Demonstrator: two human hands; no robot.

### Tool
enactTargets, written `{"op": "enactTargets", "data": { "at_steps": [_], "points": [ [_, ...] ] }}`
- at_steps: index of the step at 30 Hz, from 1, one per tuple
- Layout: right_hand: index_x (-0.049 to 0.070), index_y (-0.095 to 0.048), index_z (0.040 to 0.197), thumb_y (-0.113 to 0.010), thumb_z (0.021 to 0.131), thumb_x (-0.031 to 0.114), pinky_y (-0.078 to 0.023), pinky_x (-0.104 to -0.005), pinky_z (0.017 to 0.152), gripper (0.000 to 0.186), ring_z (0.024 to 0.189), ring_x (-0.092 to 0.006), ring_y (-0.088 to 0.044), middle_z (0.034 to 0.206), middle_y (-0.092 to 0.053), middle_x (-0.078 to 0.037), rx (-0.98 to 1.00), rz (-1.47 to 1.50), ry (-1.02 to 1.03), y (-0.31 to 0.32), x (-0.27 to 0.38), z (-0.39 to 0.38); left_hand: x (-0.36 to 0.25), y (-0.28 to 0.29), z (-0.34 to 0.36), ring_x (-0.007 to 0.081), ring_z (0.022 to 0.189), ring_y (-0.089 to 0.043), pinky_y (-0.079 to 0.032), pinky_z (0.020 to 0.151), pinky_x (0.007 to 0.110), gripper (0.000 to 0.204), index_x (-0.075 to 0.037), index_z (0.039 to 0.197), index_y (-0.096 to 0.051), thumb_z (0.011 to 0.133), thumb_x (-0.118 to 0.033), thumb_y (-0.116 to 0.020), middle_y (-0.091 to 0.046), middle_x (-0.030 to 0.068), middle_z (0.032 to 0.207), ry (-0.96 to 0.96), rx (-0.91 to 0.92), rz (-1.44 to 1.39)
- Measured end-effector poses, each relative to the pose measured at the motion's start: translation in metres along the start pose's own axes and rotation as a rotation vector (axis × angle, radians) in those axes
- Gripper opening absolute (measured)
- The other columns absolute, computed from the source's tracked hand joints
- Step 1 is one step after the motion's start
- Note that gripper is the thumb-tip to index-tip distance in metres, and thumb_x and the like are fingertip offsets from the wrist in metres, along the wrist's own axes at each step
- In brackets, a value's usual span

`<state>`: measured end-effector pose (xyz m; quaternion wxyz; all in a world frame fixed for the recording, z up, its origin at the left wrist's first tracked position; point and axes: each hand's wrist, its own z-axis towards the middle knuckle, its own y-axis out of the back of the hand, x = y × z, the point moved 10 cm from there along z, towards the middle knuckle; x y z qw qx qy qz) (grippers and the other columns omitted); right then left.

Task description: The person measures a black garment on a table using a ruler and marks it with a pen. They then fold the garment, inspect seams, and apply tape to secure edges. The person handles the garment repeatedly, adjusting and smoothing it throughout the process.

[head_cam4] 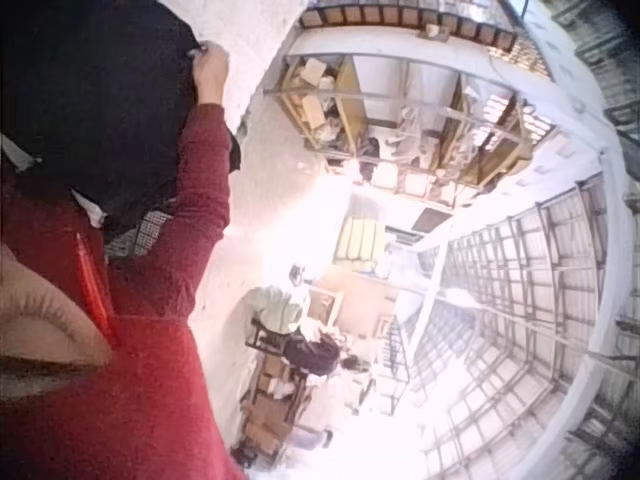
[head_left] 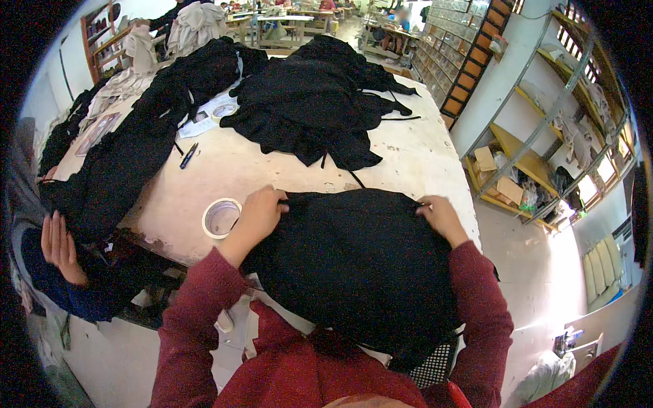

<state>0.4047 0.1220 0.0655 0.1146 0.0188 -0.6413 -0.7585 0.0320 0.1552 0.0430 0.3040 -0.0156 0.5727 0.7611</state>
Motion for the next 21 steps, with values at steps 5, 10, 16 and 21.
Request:
{"op": "enactTargets", "data": {
  "at_steps": [5, 10, 16, 21],
  "points": [
    [0.002, -0.069, 0.099, -0.059, 0.089, 0.005, -0.050, -0.0295, 0.073, 0.014, 0.078, -0.0155, -0.064, 0.089, -0.071, -0.010, -0.925, 0.144, 0.007, 0.180, -0.063, 0.020, -0.003, 0.135, 0.073, 0.0362, 0.088, -0.061, -0.049, 0.078, 0.043, 0.022, -0.003, 0.093, -0.065, 0.077, 0.007, -0.056, -0.062, 0.0198, 0.094, -0.151, -0.612, -0.091],
    [0.000, -0.065, 0.109, -0.058, 0.092, 0.004, -0.046, -0.0297, 0.092, 0.019, 0.102, -0.0166, -0.060, 0.110, -0.066, -0.010, -1.031, 0.173, -0.103, 0.239, -0.108, -0.102, 0.008, 0.217, 0.024, 0.0306, 0.092, -0.063, -0.050, 0.080, 0.036, 0.022, -0.001, 0.097, -0.062, 0.080, 0.011, -0.056, -0.063, 0.0164, 0.094, -0.171, -0.854, -0.225],
    [0.003, -0.070, 0.095, -0.052, 0.084, -0.011, -0.049, -0.0336, 0.089, 0.025, 0.105, -0.0242, -0.062, 0.109, -0.067, -0.013, -0.248, 0.346, -0.338, 0.063, -0.083, -0.197, 0.030, 0.117, -0.050, 0.0299, 0.095, -0.061, -0.048, 0.083, 0.036, 0.022, 0.000, 0.096, -0.062, 0.078, 0.012, -0.053, -0.061, 0.0163, 0.100, 0.056, -0.241, -0.036],
    [0.003, -0.069, 0.103, -0.057, 0.085, -0.006, -0.049, -0.0322, 0.088, 0.023, 0.104, -0.0234, -0.064, 0.110, -0.068, -0.013, -0.483, 0.268, -0.352, 0.097, -0.035, -0.206, -0.027, 0.096, -0.060, 0.0312, 0.096, -0.060, -0.047, 0.085, 0.036, 0.028, -0.002, 0.101, -0.062, 0.078, 0.010, -0.055, -0.061, 0.0150, 0.101, 0.048, -0.188, -0.237]
  ]
}}
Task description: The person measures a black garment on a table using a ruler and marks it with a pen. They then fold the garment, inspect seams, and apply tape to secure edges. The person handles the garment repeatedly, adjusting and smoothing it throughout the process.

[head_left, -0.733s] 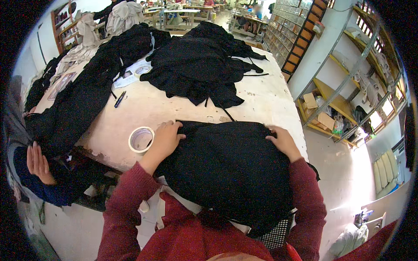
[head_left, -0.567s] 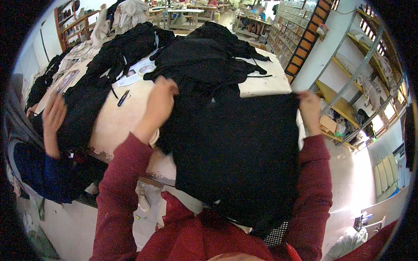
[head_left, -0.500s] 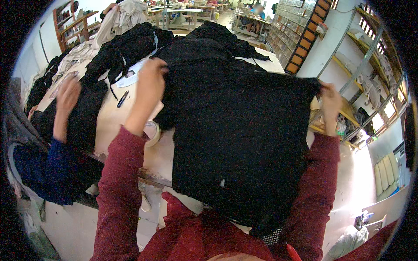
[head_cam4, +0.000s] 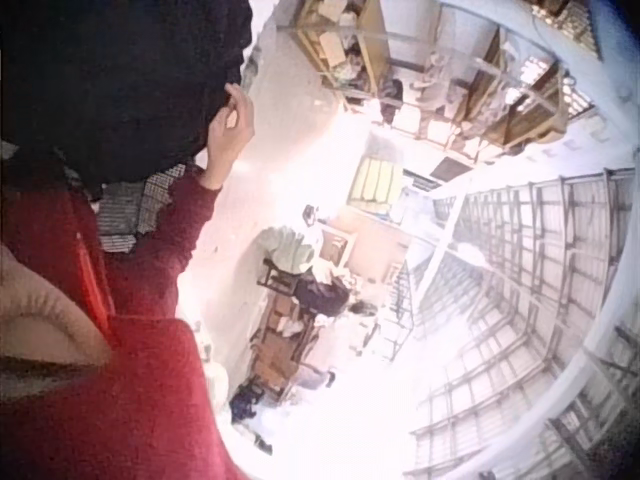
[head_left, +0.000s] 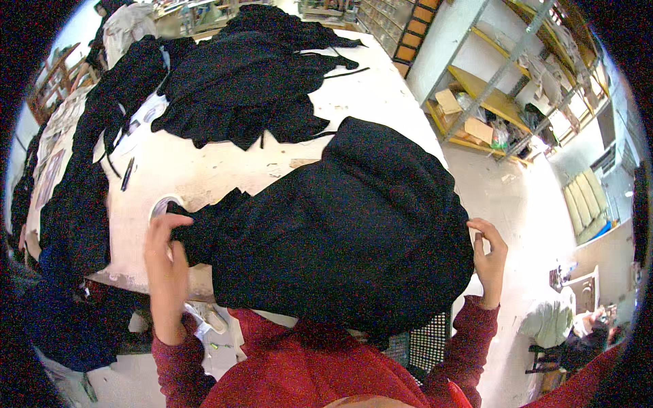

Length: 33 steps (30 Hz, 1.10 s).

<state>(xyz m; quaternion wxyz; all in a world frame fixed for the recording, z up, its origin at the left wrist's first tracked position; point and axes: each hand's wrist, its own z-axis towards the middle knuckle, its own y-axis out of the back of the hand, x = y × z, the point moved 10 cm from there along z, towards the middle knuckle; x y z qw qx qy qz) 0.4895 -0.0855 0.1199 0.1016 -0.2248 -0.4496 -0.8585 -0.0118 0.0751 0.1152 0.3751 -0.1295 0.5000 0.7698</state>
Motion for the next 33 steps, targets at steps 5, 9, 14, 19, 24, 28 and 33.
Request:
{"op": "enactTargets", "data": {
  "at_steps": [5, 9, 14, 19, 24, 28, 33],
  "points": [
    [0.005, -0.068, 0.105, -0.069, 0.084, 0.009, -0.049, -0.0350, 0.092, 0.022, 0.104, -0.0279, -0.065, 0.110, -0.068, -0.012, 0.127, 0.201, 0.090, -0.040, 0.061, 0.016, -0.087, -0.079, -0.002, 0.0328, 0.103, -0.057, -0.044, 0.093, 0.038, 0.017, -0.004, 0.102, -0.062, 0.085, -0.006, -0.062, -0.060, 0.0147, 0.103, -0.166, 0.217, -0.265],
    [0.003, -0.065, 0.110, -0.073, 0.081, 0.030, -0.050, -0.0367, 0.086, 0.040, 0.096, -0.0340, -0.065, 0.108, -0.068, -0.016, 0.265, -0.022, -0.028, -0.076, 0.031, 0.027, -0.098, -0.126, -0.022, 0.0301, 0.094, -0.062, -0.050, 0.084, 0.038, 0.028, -0.005, 0.110, -0.064, 0.089, -0.024, -0.065, -0.064, 0.0143, 0.101, -0.228, 0.727, 0.001],
    [-0.003, -0.064, 0.104, -0.069, 0.087, 0.031, -0.050, -0.0403, 0.082, 0.038, 0.092, -0.0385, -0.063, 0.100, -0.067, -0.022, 0.219, -0.295, -0.273, -0.076, -0.020, 0.066, -0.101, -0.119, 0.011, 0.0323, 0.094, -0.065, -0.051, 0.082, 0.040, 0.023, -0.003, 0.107, -0.064, 0.092, -0.019, -0.059, -0.066, 0.0164, 0.101, -0.207, 0.817, -0.239],
    [0.000, -0.058, 0.117, -0.055, 0.097, 0.013, -0.048, -0.0325, 0.089, 0.024, 0.098, -0.0229, -0.063, 0.110, -0.067, -0.012, 0.058, 0.943, -0.085, -0.041, 0.057, 0.084, -0.173, -0.123, 0.122, 0.0268, 0.119, -0.053, -0.042, 0.101, 0.040, 0.032, -0.009, 0.119, -0.059, 0.088, -0.003, -0.055, -0.055, 0.0092, 0.127, -0.606, 0.575, -0.646],
    [0.002, -0.050, 0.128, -0.049, 0.096, 0.018, -0.049, -0.0327, 0.090, 0.036, 0.102, -0.0195, -0.061, 0.118, -0.060, -0.010, 0.089, 1.276, 0.172, 0.039, 0.137, 0.086, -0.270, -0.184, 0.090, 0.0160, 0.126, -0.043, -0.038, 0.104, 0.032, 0.073, -0.005, 0.145, -0.034, 0.086, -0.027, -0.071, -0.045, 0.0074, 0.143, -0.621, 1.269, -0.852],
    [0.001, -0.056, 0.119, -0.053, 0.092, 0.018, -0.051, -0.0313, 0.086, 0.031, 0.093, -0.0190, -0.063, 0.107, -0.065, -0.009, -0.123, 1.197, 0.072, 0.090, 0.136, 0.118, -0.309, -0.168, 0.019, 0.0190, 0.114, -0.054, -0.041, 0.101, 0.034, 0.058, 0.004, 0.134, -0.046, 0.086, -0.023, -0.066, -0.058, 0.0101, 0.127, -0.618, 1.692, -1.263],
    [0.001, -0.056, 0.118, -0.063, 0.087, 0.021, -0.051, -0.0390, 0.087, 0.038, 0.095, -0.0274, -0.065, 0.106, -0.066, -0.013, 0.031, 0.826, 0.206, 0.108, 0.190, 0.134, -0.276, -0.113, 0.127, 0.0337, 0.098, -0.065, -0.050, 0.087, 0.044, 0.062, 0.004, 0.111, -0.064, 0.085, -0.052, -0.063, -0.068, 0.0230, 0.102, -0.626, 0.676, -0.451]
  ]
}}
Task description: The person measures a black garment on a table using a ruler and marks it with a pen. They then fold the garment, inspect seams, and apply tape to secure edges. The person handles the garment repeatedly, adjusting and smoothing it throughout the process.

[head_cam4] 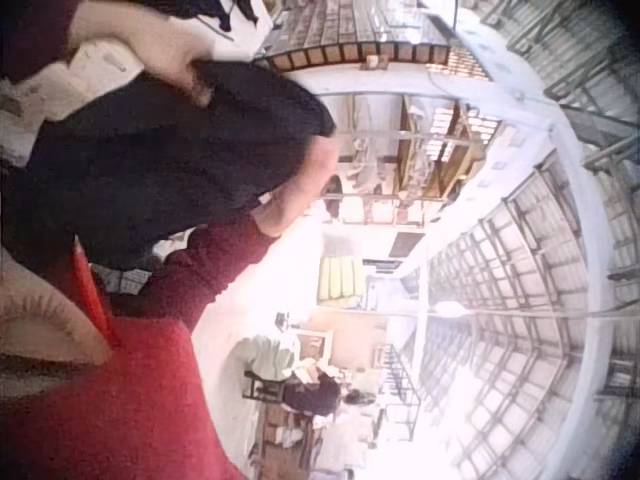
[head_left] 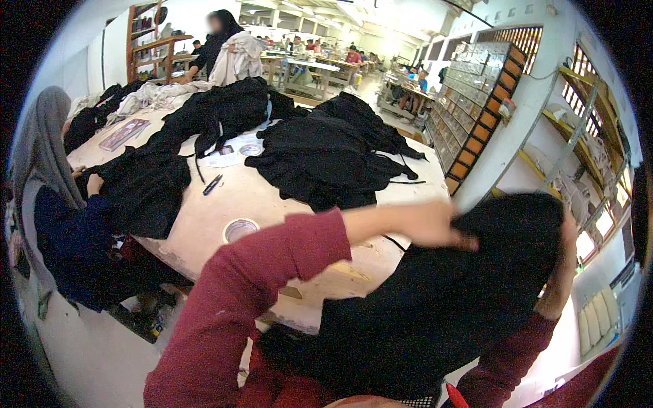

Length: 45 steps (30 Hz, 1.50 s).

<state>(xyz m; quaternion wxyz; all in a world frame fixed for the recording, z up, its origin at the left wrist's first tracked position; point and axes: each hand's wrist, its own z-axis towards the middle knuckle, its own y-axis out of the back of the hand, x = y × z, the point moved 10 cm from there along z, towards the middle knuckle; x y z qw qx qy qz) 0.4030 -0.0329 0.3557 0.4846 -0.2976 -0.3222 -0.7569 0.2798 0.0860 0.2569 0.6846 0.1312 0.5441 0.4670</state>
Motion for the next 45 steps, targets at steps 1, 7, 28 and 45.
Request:
{"op": "enactTargets", "data": {
  "at_steps": [1, 7, 28, 45],
  "points": [
    [0.001, -0.055, 0.120, -0.065, 0.085, 0.020, -0.051, -0.0400, 0.086, 0.041, 0.095, -0.0296, -0.065, 0.104, -0.067, -0.015, 0.103, -0.443, 0.144, -0.022, 0.011, 0.003, 0.017, 0.049, -0.005, 0.0382, 0.095, -0.065, -0.050, 0.086, 0.045, 0.059, 0.002, 0.107, -0.066, 0.083, -0.052, -0.065, -0.066, 0.0277, 0.100, 0.207, -0.177, 0.108],
    [0.008, -0.054, 0.123, -0.067, 0.078, 0.009, -0.050, -0.0490, 0.071, 0.046, 0.088, -0.0415, -0.064, 0.093, -0.065, -0.024, -0.060, -1.290, 0.102, -0.049, -0.064, 0.026, -0.101, 0.245, -0.083, 0.0351, 0.087, -0.066, -0.054, 0.072, 0.046, 0.025, -0.011, 0.100, -0.067, 0.078, -0.007, -0.055, -0.068, 0.0148, 0.092, -0.158, -1.107, 1.227],
    [0.000, -0.063, 0.098, -0.060, 0.093, 0.018, -0.048, -0.0341, 0.064, 0.019, 0.071, -0.0172, -0.058, 0.086, -0.064, -0.008, -0.388, -0.234, 0.178, -0.062, -0.041, 0.033, -0.060, 0.244, -0.139, 0.0233, 0.102, -0.064, -0.051, 0.091, 0.036, 0.065, 0.001, 0.140, -0.039, 0.083, -0.015, -0.066, -0.063, 0.0160, 0.119, -0.312, -0.492, -0.682],
    [0.002, -0.068, 0.104, -0.062, 0.094, 0.021, -0.044, -0.0245, 0.081, 0.022, 0.086, -0.0107, -0.058, 0.093, -0.067, -0.002, -0.332, -0.332, 0.093, 0.076, -0.076, 0.019, 0.037, 0.277, -0.205, 0.0061, 0.054, -0.055, -0.044, 0.041, 0.012, 0.029, -0.002, 0.117, -0.060, 0.094, -0.019, -0.060, -0.061, 0.0071, 0.075, 0.165, -0.627, -0.789]
  ]
}}
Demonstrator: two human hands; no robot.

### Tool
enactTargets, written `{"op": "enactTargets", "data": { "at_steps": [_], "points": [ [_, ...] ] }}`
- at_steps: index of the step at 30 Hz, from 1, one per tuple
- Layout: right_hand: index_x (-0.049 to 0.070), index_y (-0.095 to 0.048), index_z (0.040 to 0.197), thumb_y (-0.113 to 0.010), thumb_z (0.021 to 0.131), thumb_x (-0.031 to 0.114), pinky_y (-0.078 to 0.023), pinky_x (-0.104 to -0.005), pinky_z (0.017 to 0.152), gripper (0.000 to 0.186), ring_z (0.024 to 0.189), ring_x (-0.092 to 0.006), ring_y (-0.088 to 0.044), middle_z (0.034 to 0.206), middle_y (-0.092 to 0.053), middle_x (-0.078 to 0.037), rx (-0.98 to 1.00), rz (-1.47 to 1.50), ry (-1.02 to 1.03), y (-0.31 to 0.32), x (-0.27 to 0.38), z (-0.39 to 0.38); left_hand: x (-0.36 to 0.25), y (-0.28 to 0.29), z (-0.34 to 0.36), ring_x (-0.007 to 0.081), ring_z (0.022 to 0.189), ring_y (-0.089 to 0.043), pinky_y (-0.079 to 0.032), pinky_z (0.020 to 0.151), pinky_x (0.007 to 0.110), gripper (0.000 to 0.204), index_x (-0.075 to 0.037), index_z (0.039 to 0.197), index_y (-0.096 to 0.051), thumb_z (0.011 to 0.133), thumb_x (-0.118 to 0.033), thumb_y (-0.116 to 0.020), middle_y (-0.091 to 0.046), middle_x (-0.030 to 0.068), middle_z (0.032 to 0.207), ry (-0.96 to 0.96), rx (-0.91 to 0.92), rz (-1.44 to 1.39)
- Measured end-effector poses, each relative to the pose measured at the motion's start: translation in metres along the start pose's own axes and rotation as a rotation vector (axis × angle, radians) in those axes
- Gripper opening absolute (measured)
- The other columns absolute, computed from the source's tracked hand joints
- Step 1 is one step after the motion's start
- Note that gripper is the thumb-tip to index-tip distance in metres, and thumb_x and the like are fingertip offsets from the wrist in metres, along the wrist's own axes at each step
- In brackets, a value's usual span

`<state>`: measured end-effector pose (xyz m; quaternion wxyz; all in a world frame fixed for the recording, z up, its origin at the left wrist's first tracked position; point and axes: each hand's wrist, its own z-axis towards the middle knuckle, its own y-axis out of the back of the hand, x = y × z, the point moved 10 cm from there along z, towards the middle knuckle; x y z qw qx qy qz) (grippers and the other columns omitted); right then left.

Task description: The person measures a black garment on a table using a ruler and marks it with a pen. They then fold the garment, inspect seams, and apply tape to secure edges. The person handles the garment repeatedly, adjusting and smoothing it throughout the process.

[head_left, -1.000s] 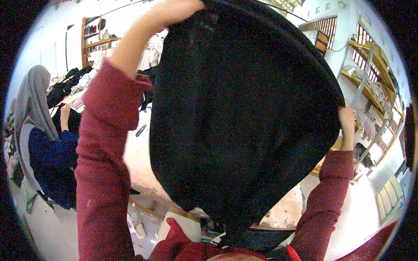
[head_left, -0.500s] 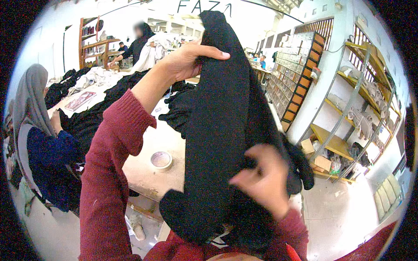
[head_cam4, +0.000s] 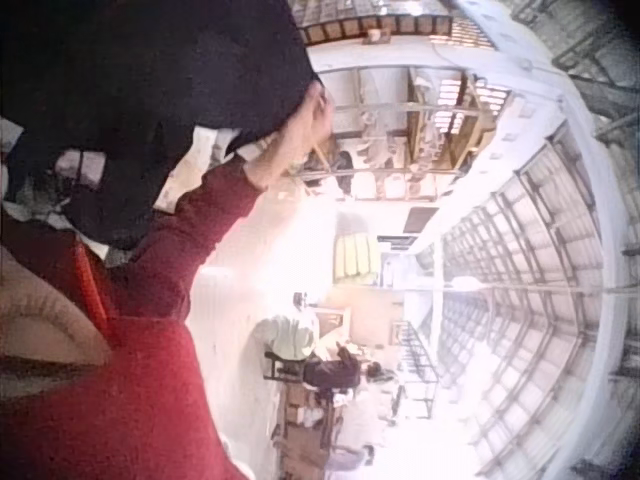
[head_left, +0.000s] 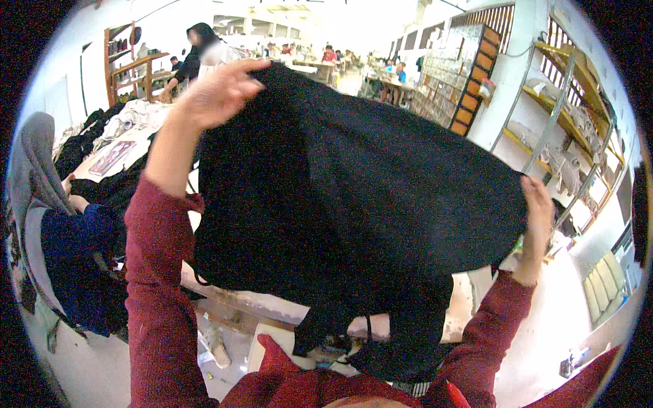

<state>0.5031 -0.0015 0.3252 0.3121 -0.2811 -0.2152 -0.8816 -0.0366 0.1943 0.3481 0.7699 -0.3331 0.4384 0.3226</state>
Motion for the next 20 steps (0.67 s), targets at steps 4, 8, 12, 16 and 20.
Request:
{"op": "enactTargets", "data": {
  "at_steps": [4, 8, 12, 16, 20],
  "points": [
    [0.005, -0.068, 0.106, -0.068, 0.086, 0.028, -0.049, -0.0313, 0.077, 0.030, 0.086, -0.0189, -0.065, 0.092, -0.071, -0.011, 0.488, -0.437, -0.168, -0.100, -0.110, -0.043, 0.168, 0.008, 0.002, 0.0337, 0.085, -0.069, -0.061, 0.075, 0.030, 0.044, 0.014, 0.118, -0.047, 0.094, -0.022, -0.055, -0.063, 0.0284, 0.108, 0.535, -0.139, -0.161],
    [0.006, -0.068, 0.107, -0.068, 0.087, 0.028, -0.050, -0.0329, 0.077, 0.030, 0.084, -0.0208, -0.066, 0.093, -0.070, -0.009, 0.542, -0.693, -0.317, -0.096, -0.162, -0.141, 0.213, 0.013, -0.062, 0.0199, 0.087, -0.066, -0.052, 0.078, 0.029, 0.042, 0.004, 0.121, -0.055, 0.093, -0.026, -0.060, -0.066, 0.0096, 0.108, 0.379, -0.275, 0.653],
    [0.006, -0.070, 0.104, -0.066, 0.089, 0.019, -0.050, -0.0321, 0.074, 0.020, 0.082, -0.0199, -0.066, 0.094, -0.071, -0.008, 0.365, -0.471, -0.165, -0.072, -0.104, -0.176, 0.211, -0.042, -0.143, 0.0083, 0.078, -0.058, -0.045, 0.070, 0.024, 0.019, -0.003, 0.106, -0.067, 0.092, -0.015, -0.062, -0.066, 0.0030, 0.097, 0.138, -0.223, 0.725],
    [0.005, -0.071, 0.098, -0.066, 0.088, 0.012, -0.052, -0.0315, 0.077, 0.013, 0.087, -0.0230, -0.067, 0.095, -0.070, -0.011, 0.428, -0.344, -0.138, -0.111, -0.055, -0.204, 0.222, -0.070, -0.173, 0.0092, 0.068, -0.054, -0.042, 0.063, 0.023, 0.007, -0.006, 0.094, -0.068, 0.087, -0.008, -0.066, -0.061, 0.0020, 0.083, 0.063, -0.397, 0.870],
    [0.010, -0.070, 0.105, -0.064, 0.089, 0.017, -0.053, -0.0349, 0.083, 0.018, 0.096, -0.0256, -0.067, 0.109, -0.067, -0.010, 0.816, -0.420, 0.166, -0.211, -0.022, -0.230, 0.262, -0.082, -0.179, 0.0093, 0.068, -0.053, -0.042, 0.061, 0.023, 0.009, -0.005, 0.095, -0.068, 0.087, -0.009, -0.067, -0.062, 0.0004, 0.083, 0.217, -0.346, 0.866]
  ]
}}
